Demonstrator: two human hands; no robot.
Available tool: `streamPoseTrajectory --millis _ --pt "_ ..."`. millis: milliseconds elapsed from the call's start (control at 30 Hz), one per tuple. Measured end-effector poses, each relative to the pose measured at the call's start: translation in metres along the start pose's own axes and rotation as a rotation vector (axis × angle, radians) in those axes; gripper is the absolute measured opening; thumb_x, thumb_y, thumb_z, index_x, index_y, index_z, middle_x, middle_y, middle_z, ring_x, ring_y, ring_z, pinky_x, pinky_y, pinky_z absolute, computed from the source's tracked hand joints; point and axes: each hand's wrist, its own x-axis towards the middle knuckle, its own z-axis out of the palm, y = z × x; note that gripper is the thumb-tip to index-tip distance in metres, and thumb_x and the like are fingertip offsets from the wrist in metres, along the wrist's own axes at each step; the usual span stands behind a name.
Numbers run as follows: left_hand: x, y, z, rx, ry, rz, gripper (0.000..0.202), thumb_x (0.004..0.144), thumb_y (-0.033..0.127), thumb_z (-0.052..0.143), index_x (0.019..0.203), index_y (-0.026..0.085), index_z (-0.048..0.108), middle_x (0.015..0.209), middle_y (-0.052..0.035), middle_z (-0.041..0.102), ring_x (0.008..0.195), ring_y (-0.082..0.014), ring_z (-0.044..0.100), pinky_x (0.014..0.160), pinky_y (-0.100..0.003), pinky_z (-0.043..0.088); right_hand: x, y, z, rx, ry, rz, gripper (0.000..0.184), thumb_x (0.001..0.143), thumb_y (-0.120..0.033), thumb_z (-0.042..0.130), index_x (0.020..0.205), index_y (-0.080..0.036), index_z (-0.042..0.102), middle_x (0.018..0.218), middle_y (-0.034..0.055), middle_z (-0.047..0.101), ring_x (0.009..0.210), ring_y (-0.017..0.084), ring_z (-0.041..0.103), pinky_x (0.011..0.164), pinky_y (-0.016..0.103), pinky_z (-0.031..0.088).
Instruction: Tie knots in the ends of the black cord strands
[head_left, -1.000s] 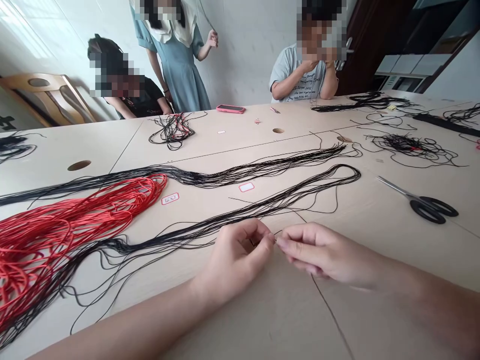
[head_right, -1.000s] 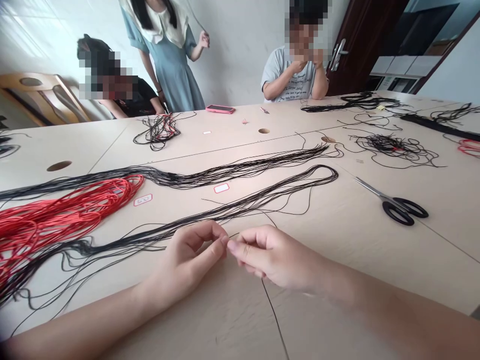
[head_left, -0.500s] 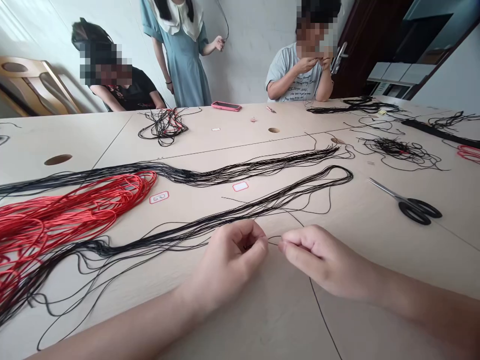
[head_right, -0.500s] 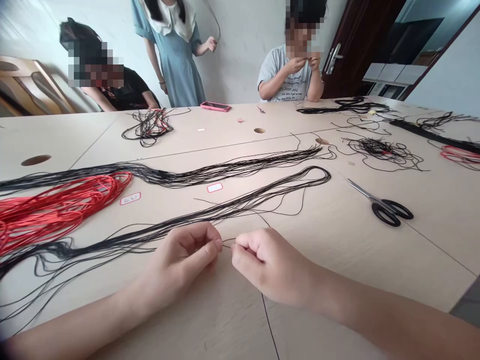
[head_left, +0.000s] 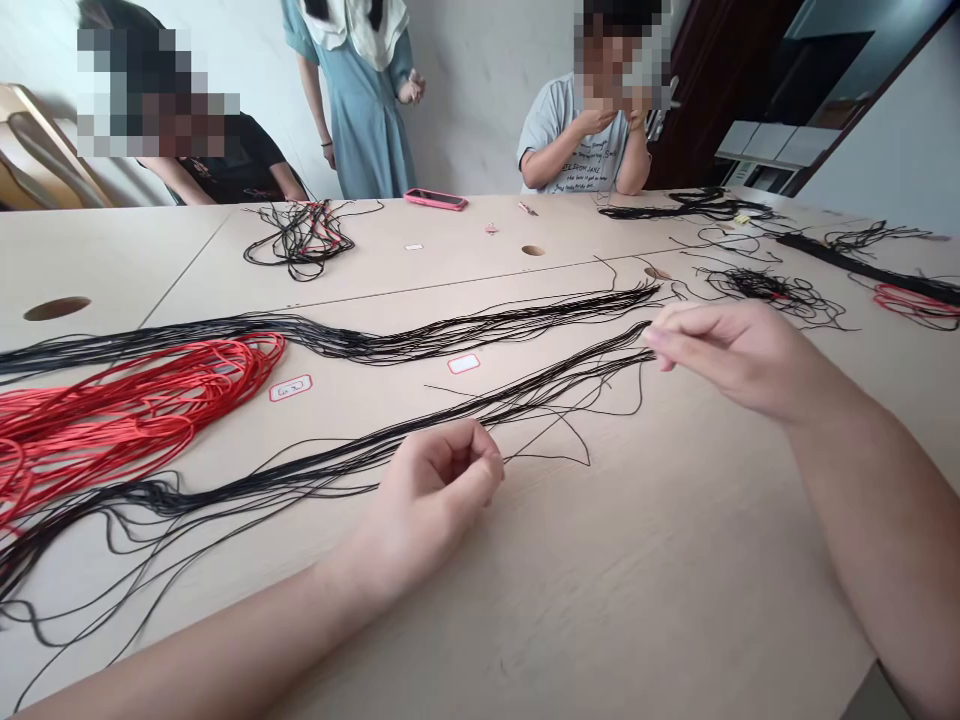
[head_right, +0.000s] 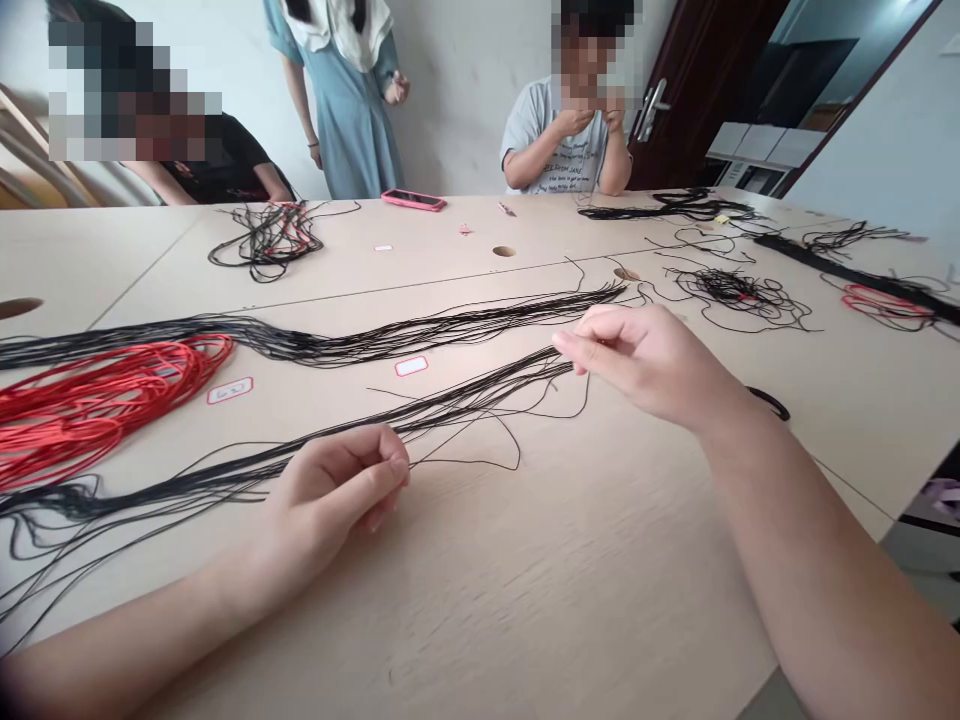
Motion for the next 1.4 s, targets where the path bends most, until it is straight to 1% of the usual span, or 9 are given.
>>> streamPoseTrajectory --millis 167,300,367,467,567,700,900,1067,1400 --pt "0.000 0.001 -0.001 0.000 0.022 -0.012 0.019 0.084 0.024 0.045 0.065 0.018 0.045 0.054 0.0057 0.038 0.050 -0.0075 0.032 0.047 -0.023 0.023 0.004 0.008 0.024 -0.239 -0.043 -0.067 0.026 0.087 -0.040 0.048 0.080 -0.021 0.065 0.092 0.0059 0.056 0.078 0.018 0.053 0.064 0.032 0.040" --pt "-0.001 0.001 -0.001 -0.020 0.018 -0.029 0.020 0.084 0.026 0.045 0.065 0.018 0.045 0.053 0.0059 0.039 0.049 -0.0075 0.033 0.046 -0.023 0.023 -0.002 0.007 0.038 -0.388 0.000 -0.104 0.028 0.088 -0.042 0.045 0.094 -0.026 0.066 0.126 0.0066 0.040 0.109 0.026 0.044 0.083 0.040 0.039" --pt "0.000 0.001 -0.001 -0.047 0.026 -0.053 0.020 0.084 0.027 0.045 0.065 0.018 0.045 0.054 0.0057 0.041 0.049 -0.0074 0.034 0.046 -0.022 0.025 -0.007 -0.002 0.040 -0.403 0.016 -0.082 0.032 0.088 -0.045 0.044 0.083 -0.024 0.068 0.115 0.0078 0.046 0.106 0.026 0.045 0.083 0.040 0.039" --pt "0.002 0.004 -0.001 -0.082 0.045 -0.079 0.021 0.083 0.029 0.046 0.066 0.018 0.045 0.054 0.0058 0.042 0.048 -0.0070 0.035 0.045 -0.021 0.026 -0.016 -0.023 0.042 -0.248 -0.136 -0.045 0.035 0.085 -0.049 0.048 0.073 -0.021 0.065 0.085 0.0055 0.054 0.077 0.017 0.053 0.063 0.030 0.041" --pt "0.003 0.005 -0.002 -0.088 0.052 -0.078 0.020 0.083 0.029 0.047 0.066 0.018 0.046 0.054 0.0056 0.043 0.048 -0.0068 0.036 0.045 -0.020 0.027 -0.022 -0.038 0.051 -0.141 -0.305 -0.095 0.024 0.079 -0.045 0.060 0.085 -0.021 0.063 0.085 0.0033 0.058 0.075 0.016 0.053 0.060 0.027 0.041" --pt "0.000 0.004 -0.002 -0.055 0.053 -0.075 0.021 0.084 0.031 0.048 0.068 0.017 0.047 0.055 0.0054 0.043 0.050 -0.0069 0.035 0.046 -0.020 0.026 -0.024 -0.039 0.058 -0.064 -0.380 -0.156 0.010 0.086 -0.025 0.050 0.086 -0.022 0.059 0.082 -0.0003 0.061 0.073 0.013 0.055 0.062 0.025 0.041" --pt "0.001 0.004 -0.001 0.043 0.101 -0.051 0.026 0.082 0.039 0.052 0.069 0.017 0.050 0.052 0.0061 0.038 0.049 -0.0067 0.032 0.044 -0.020 0.024 -0.023 -0.028 0.035 -0.051 -0.326 -0.197 0.011 0.086 -0.027 0.052 0.087 -0.023 0.062 0.078 0.0002 0.062 0.067 0.012 0.055 0.060 0.024 0.042" --pt "0.003 0.003 -0.001 0.046 0.124 -0.091 0.029 0.080 0.043 0.054 0.071 0.017 0.052 0.051 0.0060 0.040 0.047 -0.0064 0.034 0.043 -0.019 0.024 -0.024 -0.024 0.023 -0.136 -0.227 -0.260 0.006 0.079 -0.027 0.060 0.082 -0.023 0.064 0.067 -0.0002 0.053 0.053 0.010 0.041 0.047 0.024 0.034" --pt "0.005 0.009 0.001 0.064 0.121 -0.084 0.024 0.077 0.039 0.057 0.070 0.016 0.055 0.056 0.0034 0.048 0.047 -0.0068 0.038 0.042 -0.018 0.028 -0.028 -0.042 0.044 0.083 -0.388 -0.211 0.010 0.084 -0.022 0.052 0.074 -0.020 0.055 0.073 0.0004 0.052 0.067 0.011 0.047 0.058 0.023 0.039"
